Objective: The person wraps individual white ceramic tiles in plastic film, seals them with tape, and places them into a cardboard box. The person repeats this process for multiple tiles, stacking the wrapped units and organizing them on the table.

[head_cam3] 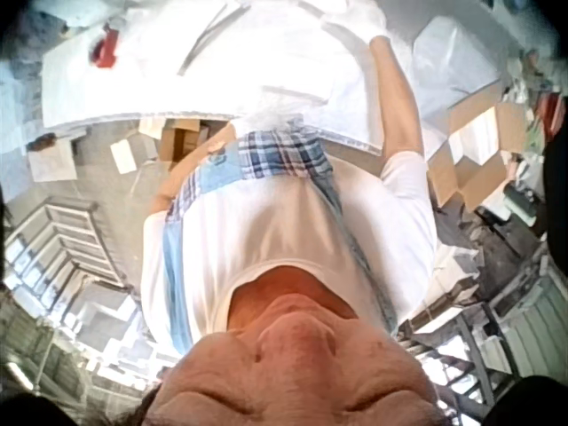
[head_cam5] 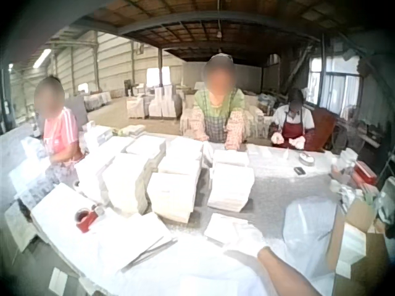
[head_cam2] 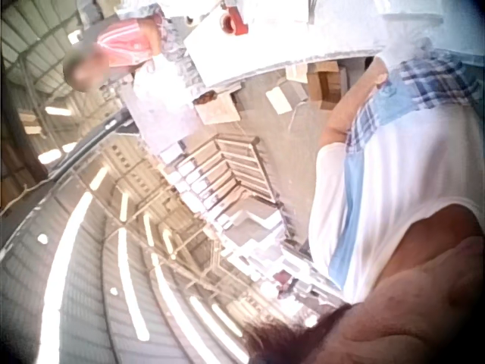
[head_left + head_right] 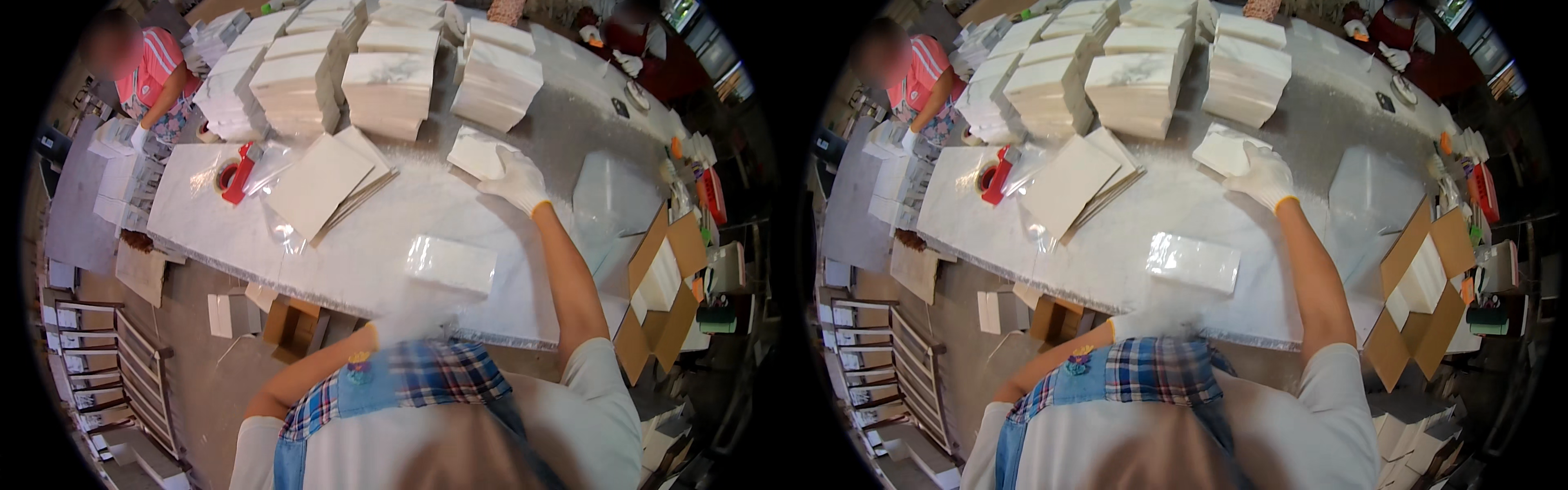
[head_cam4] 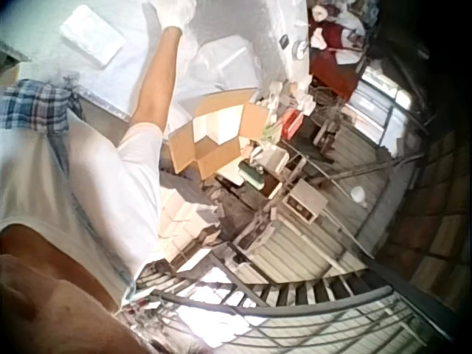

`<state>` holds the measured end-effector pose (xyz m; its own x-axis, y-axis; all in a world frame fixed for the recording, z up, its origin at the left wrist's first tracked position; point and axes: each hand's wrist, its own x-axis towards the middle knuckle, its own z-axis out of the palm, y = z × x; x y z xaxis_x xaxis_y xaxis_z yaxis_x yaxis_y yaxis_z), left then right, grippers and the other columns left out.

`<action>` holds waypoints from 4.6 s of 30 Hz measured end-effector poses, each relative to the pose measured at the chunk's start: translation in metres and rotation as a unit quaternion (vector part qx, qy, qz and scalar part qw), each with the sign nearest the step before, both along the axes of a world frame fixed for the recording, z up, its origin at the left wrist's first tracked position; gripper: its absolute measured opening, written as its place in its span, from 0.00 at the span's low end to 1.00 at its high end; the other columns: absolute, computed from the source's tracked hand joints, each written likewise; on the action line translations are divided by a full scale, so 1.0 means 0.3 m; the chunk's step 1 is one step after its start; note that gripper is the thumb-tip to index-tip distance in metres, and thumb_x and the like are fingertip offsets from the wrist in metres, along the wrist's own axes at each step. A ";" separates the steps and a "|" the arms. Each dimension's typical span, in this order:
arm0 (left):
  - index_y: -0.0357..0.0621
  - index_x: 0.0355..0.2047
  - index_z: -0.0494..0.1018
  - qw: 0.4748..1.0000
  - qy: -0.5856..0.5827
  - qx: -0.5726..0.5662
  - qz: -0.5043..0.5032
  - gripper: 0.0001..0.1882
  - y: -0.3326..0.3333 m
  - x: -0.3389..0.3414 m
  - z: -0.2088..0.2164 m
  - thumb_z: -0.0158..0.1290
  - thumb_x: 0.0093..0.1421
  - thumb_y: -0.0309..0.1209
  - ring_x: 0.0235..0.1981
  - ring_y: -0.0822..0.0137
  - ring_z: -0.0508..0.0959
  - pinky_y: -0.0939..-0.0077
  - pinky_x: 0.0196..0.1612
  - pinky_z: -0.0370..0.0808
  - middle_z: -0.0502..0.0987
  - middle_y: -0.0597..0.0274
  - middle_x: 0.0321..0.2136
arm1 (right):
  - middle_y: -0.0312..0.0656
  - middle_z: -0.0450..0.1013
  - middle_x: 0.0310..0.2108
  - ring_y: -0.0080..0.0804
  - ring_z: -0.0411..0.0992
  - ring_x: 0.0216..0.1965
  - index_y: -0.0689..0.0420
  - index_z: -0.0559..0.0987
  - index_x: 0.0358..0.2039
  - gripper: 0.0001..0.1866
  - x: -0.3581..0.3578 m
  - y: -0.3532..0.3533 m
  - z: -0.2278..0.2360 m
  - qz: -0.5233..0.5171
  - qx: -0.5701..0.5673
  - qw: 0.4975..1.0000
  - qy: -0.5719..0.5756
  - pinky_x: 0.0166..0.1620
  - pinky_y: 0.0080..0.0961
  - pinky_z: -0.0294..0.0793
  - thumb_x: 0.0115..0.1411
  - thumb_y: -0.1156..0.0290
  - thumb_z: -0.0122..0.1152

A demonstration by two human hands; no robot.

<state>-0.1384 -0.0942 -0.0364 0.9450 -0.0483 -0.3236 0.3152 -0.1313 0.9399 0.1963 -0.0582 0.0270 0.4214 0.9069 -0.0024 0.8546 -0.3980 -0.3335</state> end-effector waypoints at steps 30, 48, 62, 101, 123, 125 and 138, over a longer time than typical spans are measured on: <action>0.44 0.57 0.76 0.994 -0.060 0.077 -0.040 0.19 0.119 -0.035 0.364 0.53 0.67 0.33 0.16 0.73 0.75 0.78 0.18 0.73 0.82 0.60 0.32 | 0.53 0.68 0.66 0.50 0.64 0.68 0.57 0.66 0.70 0.51 -0.350 -0.511 0.112 0.097 0.137 0.906 0.390 0.68 0.40 0.64 0.50 0.50 0.76; 0.34 0.37 0.82 0.963 -0.103 0.139 0.209 0.11 0.395 0.231 0.598 0.59 0.66 0.32 0.36 0.74 0.79 0.76 0.43 0.76 0.83 0.62 0.35 | 0.35 0.79 0.39 0.21 0.73 0.41 0.61 0.83 0.44 0.12 -0.320 -0.385 0.196 -0.107 0.211 0.741 0.628 0.48 0.22 0.71 0.61 0.72 0.66; 0.39 0.33 0.85 0.969 0.044 0.092 0.225 0.12 0.579 0.412 0.132 0.61 0.64 0.36 0.26 0.74 0.79 0.73 0.33 0.77 0.84 0.62 0.25 | 0.40 0.82 0.35 0.33 0.78 0.36 0.60 0.83 0.45 0.19 -0.108 -0.205 -0.180 -0.166 0.040 0.892 0.418 0.40 0.28 0.74 0.60 0.59 0.66; 0.43 0.32 0.85 0.961 0.103 0.025 0.254 0.11 0.571 0.432 0.073 0.64 0.64 0.38 0.26 0.74 0.79 0.76 0.32 0.76 0.84 0.65 0.24 | 0.55 0.73 0.53 0.57 0.71 0.52 0.61 0.76 0.56 0.43 -0.390 -0.348 0.158 0.187 0.113 0.971 0.093 0.58 0.47 0.70 0.40 0.54 0.78; 0.34 0.37 0.83 0.952 -0.068 -0.093 0.283 0.11 0.503 0.338 0.378 0.61 0.64 0.32 0.35 0.73 0.79 0.77 0.44 0.76 0.83 0.61 0.34 | 0.46 0.71 0.59 0.29 0.71 0.57 0.67 0.58 0.73 0.42 -0.280 -0.237 0.002 -0.167 0.219 0.695 0.665 0.59 0.24 0.70 0.62 0.70 0.66; 0.33 0.39 0.83 0.960 -0.100 -0.069 0.250 0.12 0.487 0.309 0.408 0.60 0.65 0.33 0.38 0.73 0.79 0.77 0.48 0.76 0.83 0.61 0.36 | 0.44 0.72 0.55 0.25 0.72 0.54 0.66 0.63 0.71 0.36 -0.271 -0.235 0.017 -0.115 0.221 0.675 0.695 0.56 0.22 0.71 0.63 0.74 0.63; 0.34 0.49 0.80 0.955 -0.099 -0.169 0.223 0.18 0.395 0.207 0.394 0.59 0.67 0.37 0.48 0.69 0.77 0.72 0.56 0.73 0.81 0.54 0.48 | 0.44 0.70 0.60 0.31 0.70 0.60 0.63 0.63 0.70 0.35 -0.161 -0.342 -0.106 -0.093 0.159 0.662 0.726 0.63 0.29 0.69 0.67 0.66 0.62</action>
<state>-0.0763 0.0244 0.0819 0.9370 0.3034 -0.1732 0.0798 0.2966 0.9517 0.1479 -0.1608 -0.0048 0.2885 0.8914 -0.3497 -0.5138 -0.1640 -0.8421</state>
